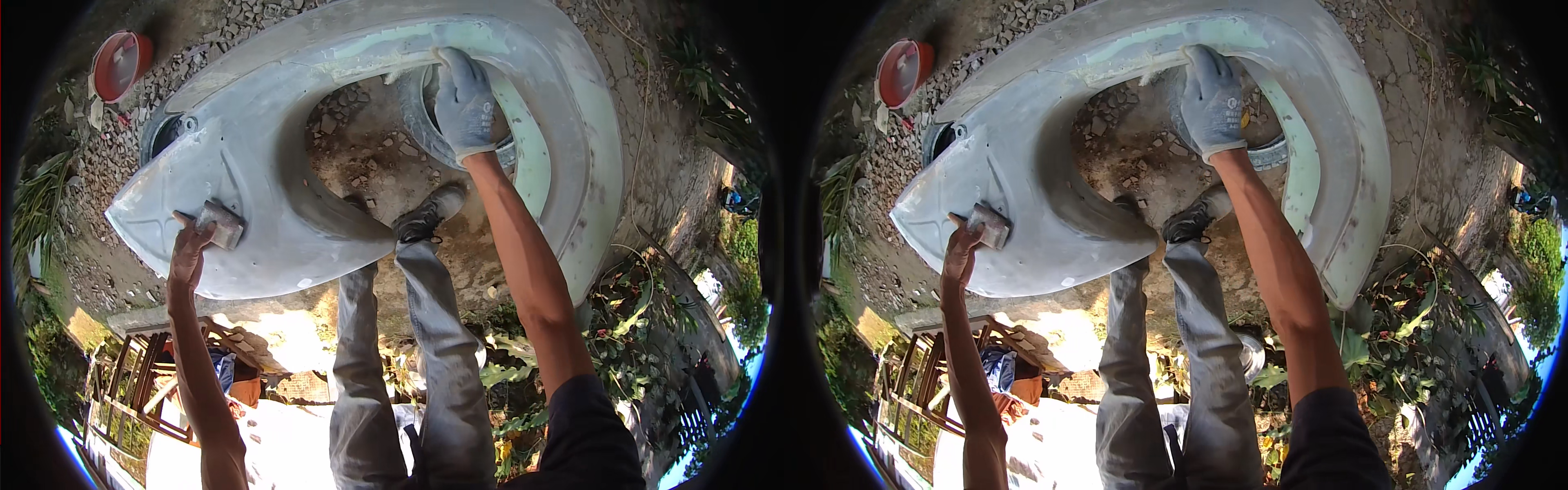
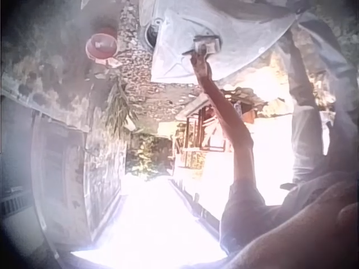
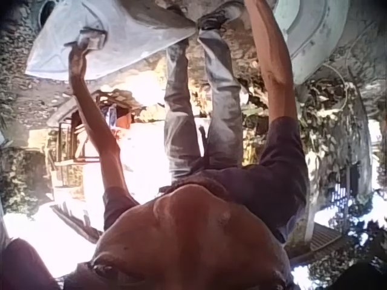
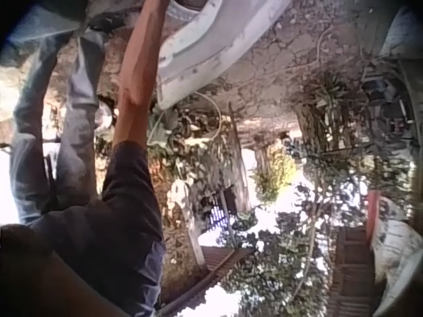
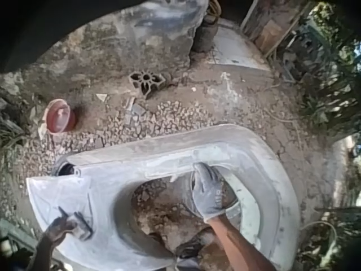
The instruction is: Sanding a large plastic motorcycle fairing or body component to prepare it for painting.
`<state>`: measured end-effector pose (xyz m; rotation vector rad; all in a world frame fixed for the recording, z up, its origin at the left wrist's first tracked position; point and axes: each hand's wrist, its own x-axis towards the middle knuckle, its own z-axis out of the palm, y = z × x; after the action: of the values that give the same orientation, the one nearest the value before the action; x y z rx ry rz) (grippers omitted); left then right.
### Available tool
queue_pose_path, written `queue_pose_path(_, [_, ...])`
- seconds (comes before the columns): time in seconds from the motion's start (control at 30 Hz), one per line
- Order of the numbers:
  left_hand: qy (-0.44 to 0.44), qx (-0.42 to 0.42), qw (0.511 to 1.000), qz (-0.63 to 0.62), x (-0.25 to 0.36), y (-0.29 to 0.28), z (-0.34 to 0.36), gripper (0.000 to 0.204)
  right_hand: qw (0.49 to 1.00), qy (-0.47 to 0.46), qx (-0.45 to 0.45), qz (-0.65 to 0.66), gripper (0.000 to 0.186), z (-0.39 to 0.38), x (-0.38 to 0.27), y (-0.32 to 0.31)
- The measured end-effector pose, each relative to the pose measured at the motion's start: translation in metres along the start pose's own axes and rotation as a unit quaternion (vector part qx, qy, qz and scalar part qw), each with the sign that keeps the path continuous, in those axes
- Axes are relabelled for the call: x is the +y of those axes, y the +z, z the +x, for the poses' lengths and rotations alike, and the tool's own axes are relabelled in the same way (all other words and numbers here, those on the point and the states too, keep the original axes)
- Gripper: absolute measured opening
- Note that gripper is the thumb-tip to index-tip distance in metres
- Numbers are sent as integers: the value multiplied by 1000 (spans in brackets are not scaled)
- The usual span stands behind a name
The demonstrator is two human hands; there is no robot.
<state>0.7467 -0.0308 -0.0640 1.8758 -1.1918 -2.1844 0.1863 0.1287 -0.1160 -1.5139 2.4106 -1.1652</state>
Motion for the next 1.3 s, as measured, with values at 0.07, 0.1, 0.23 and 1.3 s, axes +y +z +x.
queue_pose_path(0.07, [14,-24,1000,-3,5,12,2,54,992,75,68,-81,26,10,33,-30])
queue_pose_path(0.1, [13,-28,999,-8,5,20,3,54,979,124,97,-127,26,21,51,-38])
queue_pose_path(0.23, [11,-26,1000,5,2,24,8,55,985,69,72,-138,28,27,64,-27])
queue_pose_path(1.3, [5,3,1000,19,6,29,3,52,932,-162,-261,-193,40,-2,-77,13])
